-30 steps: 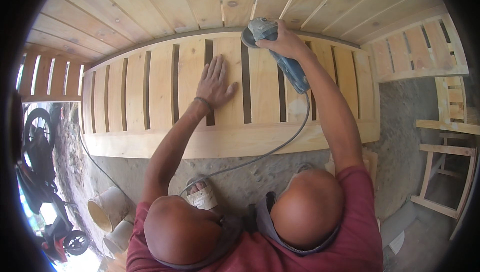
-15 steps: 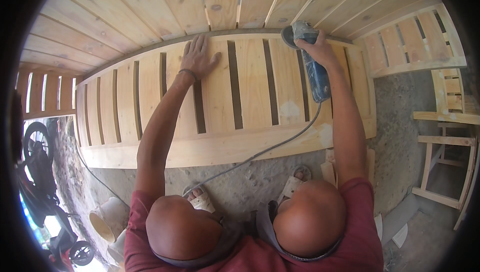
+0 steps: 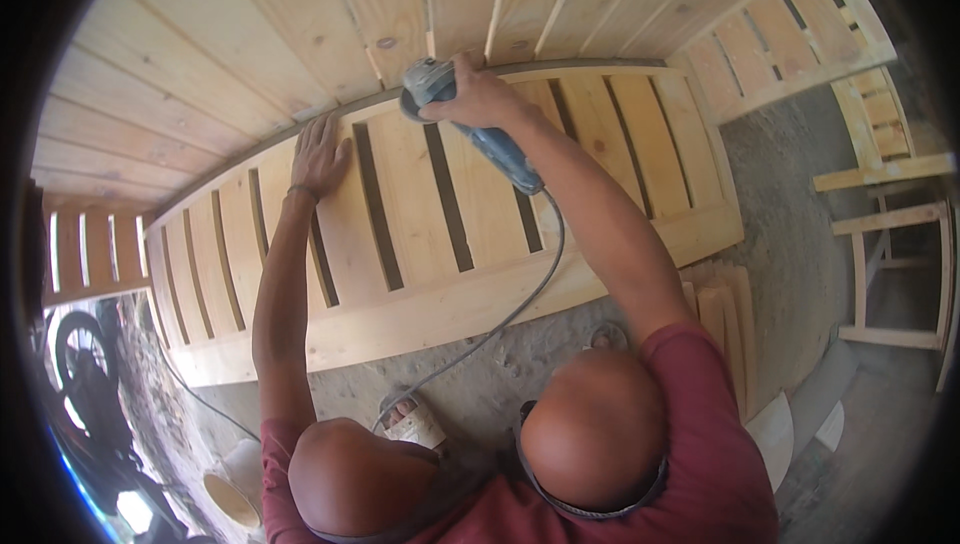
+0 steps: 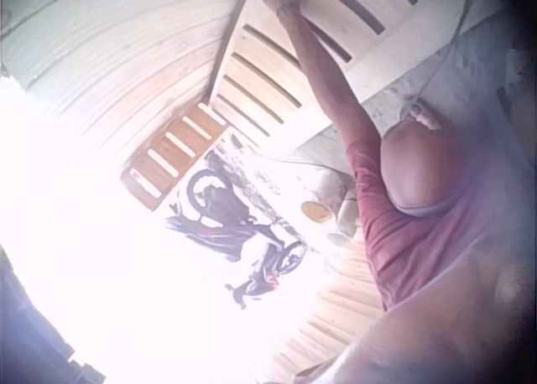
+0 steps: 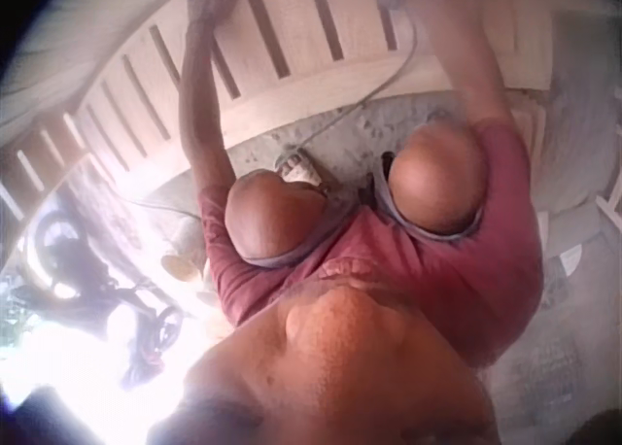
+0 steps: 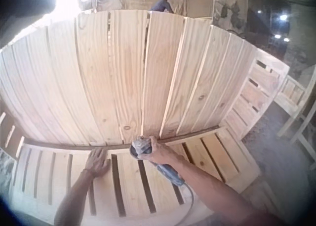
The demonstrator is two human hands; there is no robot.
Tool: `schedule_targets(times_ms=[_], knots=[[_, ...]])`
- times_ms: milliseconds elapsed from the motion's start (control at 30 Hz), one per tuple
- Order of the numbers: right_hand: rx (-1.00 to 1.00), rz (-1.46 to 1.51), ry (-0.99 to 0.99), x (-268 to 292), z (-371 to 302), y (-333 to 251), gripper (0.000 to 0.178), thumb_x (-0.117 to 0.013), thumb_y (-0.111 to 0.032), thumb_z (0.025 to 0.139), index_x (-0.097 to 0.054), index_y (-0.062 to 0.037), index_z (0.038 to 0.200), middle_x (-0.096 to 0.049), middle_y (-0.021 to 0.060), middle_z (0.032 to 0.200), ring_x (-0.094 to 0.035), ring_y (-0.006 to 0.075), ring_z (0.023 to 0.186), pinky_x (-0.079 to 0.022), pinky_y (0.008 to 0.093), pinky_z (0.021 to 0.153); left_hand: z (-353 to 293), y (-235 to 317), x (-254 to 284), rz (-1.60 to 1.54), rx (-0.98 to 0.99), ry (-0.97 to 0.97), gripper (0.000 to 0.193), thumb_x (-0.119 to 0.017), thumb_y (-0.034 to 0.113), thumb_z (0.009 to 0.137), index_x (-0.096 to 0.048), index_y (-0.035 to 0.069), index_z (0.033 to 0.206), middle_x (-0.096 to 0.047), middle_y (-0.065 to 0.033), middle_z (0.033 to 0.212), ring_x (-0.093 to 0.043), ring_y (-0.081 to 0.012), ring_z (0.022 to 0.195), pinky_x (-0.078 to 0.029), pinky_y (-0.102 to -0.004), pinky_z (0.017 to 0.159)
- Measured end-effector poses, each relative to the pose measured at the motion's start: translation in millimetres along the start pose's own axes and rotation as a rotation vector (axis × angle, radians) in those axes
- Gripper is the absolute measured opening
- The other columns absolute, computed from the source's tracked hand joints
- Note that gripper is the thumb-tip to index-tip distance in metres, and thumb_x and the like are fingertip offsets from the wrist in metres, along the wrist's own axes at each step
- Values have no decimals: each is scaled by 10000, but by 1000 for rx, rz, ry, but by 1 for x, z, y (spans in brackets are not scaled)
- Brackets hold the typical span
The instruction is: The person sands the surface and edges of a wooden bench using a power sander, moving along the back slats and the side frames.
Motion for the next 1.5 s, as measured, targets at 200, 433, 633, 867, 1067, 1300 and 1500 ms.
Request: schedule_targets(times_ms=[200, 433, 633, 867, 1067, 1300, 1500], knots=[[-96, 24, 56, 33, -18, 37, 1151, -770, -616, 706, -283, 54, 1505, -562, 337, 1348, -555, 428, 1290, -435, 419, 1087, 10, 4, 10, 4, 45, -6, 574, -499, 403, 970, -517, 6, 1384, -527, -222, 1400, -447, -394, 1340, -302, -510, 1145], [-326, 28, 231, 95, -47, 143, 1216, -781, -597, 686, -234, 102, 1517, -506, 369, 1397, -523, 430, 1326, -416, 420, 1101, 27, 10, 9, -3, 121, -97, 533, -503, 388, 986, -538, 19, 1368, -523, -219, 1405, -457, -403, 1330, -308, -517, 1136], [-418, 46, 327, 131, -67, 223, 1233, -769, -620, 685, -217, 97, 1522, -506, 365, 1401, -520, 429, 1331, -410, 417, 1106, -16, 70, -9, -9, -105, 9, 632, -479, 351, 1005, -375, -26, 1502, -326, -239, 1590, -276, -385, 1491, -208, -507, 1219], [-538, 77, 358, 170, -94, 276, 1191, -759, -643, 696, -261, 99, 1484, -530, 356, 1377, -551, 431, 1298, -424, 426, 1088, -67, 117, 1, 3, -161, -91, 743, -503, 384, 991, -295, -100, 1515, -204, -276, 1634, -162, -407, 1535, -154, -500, 1240], [-536, 123, 510, 195, -102, 322, 1150, -779, -628, 695, -335, 141, 1426, -585, 344, 1305, -600, 405, 1234, -462, 432, 1034, -102, 161, 2, -26, -163, -139, 781, -484, 431, 994, -260, -92, 1530, -211, -285, 1628, -168, -406, 1534, -149, -512, 1238], [-553, 46, 468, 227, -109, 367, 1220, -778, -667, 673, -313, 144, 1457, -504, 352, 1407, -542, 405, 1308, -434, 430, 1071, -106, 163, 2, 29, -149, -166, 786, -497, 403, 979, -237, -71, 1549, -211, -281, 1629, -177, -405, 1532, -150, -511, 1234], [-650, 54, 535, 237, -109, 398, 1283, -759, -708, 659, -271, 151, 1479, -448, 355, 1463, -485, 410, 1369, -389, 415, 1121, -102, 166, 1, 43, -165, -161, 785, -485, 421, 983, -241, -63, 1552, -220, -275, 1628, -181, -408, 1529, -148, -514, 1233]])
Point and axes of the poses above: each hand's wrist, its own z-axis towards the middle knuckle, its own x-axis out of the back of the hand, y = z × x, the point moved 6 cm from there along z, towards the middle knuckle
